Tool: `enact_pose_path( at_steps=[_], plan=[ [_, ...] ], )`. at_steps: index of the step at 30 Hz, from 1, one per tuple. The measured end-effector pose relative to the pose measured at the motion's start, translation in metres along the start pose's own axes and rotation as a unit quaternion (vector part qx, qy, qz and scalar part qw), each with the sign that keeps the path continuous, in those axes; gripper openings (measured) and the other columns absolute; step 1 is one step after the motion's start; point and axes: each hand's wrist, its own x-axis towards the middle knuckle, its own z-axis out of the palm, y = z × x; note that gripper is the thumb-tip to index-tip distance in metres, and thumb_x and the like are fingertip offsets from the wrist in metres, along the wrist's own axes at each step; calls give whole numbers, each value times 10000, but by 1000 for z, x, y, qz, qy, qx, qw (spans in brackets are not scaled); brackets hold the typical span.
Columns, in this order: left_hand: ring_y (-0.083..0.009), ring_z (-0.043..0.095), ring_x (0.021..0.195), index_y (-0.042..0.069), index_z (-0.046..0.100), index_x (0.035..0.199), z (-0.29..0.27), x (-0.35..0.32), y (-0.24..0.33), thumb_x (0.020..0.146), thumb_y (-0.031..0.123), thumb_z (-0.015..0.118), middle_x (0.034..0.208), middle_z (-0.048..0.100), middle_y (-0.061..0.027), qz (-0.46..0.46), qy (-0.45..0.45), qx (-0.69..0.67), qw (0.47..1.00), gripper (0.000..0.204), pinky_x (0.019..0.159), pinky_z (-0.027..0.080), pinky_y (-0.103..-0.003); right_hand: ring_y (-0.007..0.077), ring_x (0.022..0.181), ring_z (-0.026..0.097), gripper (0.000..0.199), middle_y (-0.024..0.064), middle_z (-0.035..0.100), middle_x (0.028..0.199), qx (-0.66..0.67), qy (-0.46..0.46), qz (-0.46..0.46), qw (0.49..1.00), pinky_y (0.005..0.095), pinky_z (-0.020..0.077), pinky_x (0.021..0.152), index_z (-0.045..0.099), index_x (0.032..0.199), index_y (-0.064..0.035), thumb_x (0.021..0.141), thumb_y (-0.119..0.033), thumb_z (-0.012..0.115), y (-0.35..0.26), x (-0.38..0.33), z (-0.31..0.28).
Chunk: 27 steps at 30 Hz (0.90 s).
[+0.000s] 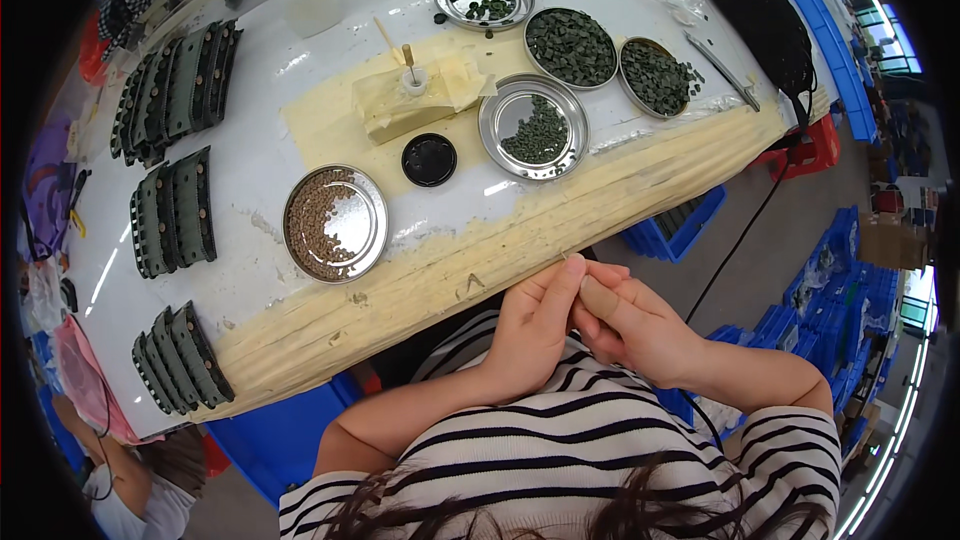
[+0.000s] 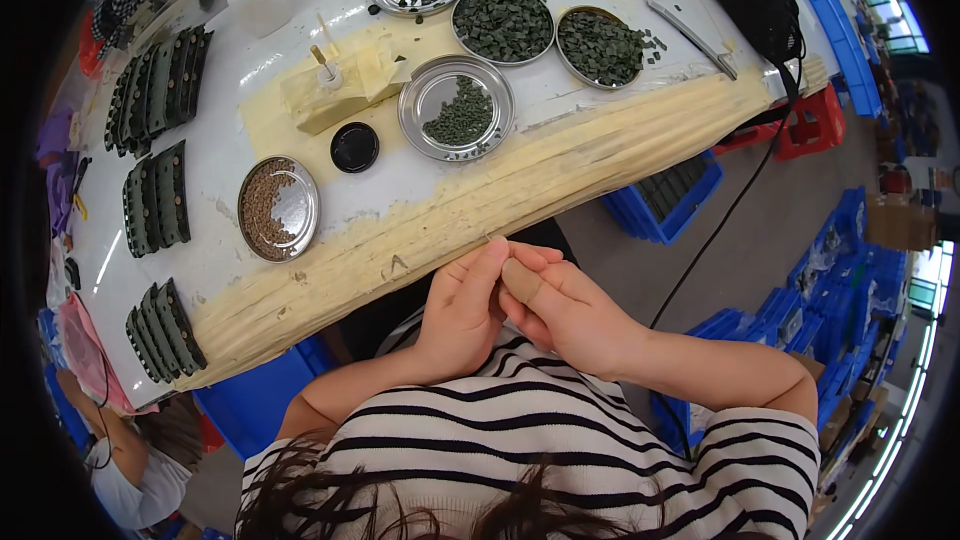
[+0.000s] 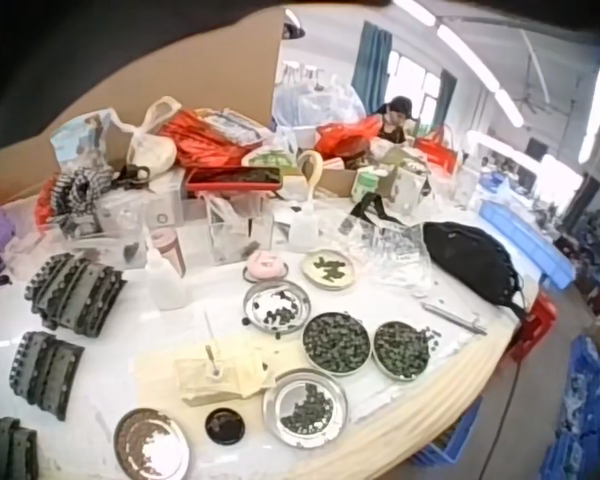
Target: Assembling small plastic model tanks using tweezers and precision tools.
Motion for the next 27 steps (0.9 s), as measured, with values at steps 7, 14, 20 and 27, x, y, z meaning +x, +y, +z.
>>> enact_pose_path(
  at_steps=[7,14,20,27],
  plan=[
    [-203,611,937,-51,603,946,-2,3,-1,1027,227,322,1100,627,-206,-27,15,42,999,404,887,471,-319,43,485,299,384,-63,363,572,36,7,80,996,202,230,441,478,735,-97,1000,-369,418,-1,-1,-1],
    [-180,573,1018,-55,587,1049,-15,1,4,1038,243,285,1156,601,-179,4,-119,84,989,425,929,441,-307,36,542,310,406,-68,377,620,-38,-20,5,999,188,241,488,475,724,-96,1014,-366,388,11,-5,-7],
    [-162,559,1047,-63,543,1177,-13,1,6,1045,289,263,1192,587,-149,-24,-120,79,989,470,926,439,-288,37,523,297,425,-70,369,591,-40,-23,-15,999,189,244,484,477,710,-92,1020,-361,368,11,-1,-10],
    [-161,558,1045,-59,545,1173,-12,2,9,1047,286,249,1187,589,-150,-21,-108,101,989,471,932,436,-285,48,517,283,449,-66,361,579,-39,-15,-28,999,193,231,487,470,700,-98,1025,-375,331,13,5,-8]
  ],
)
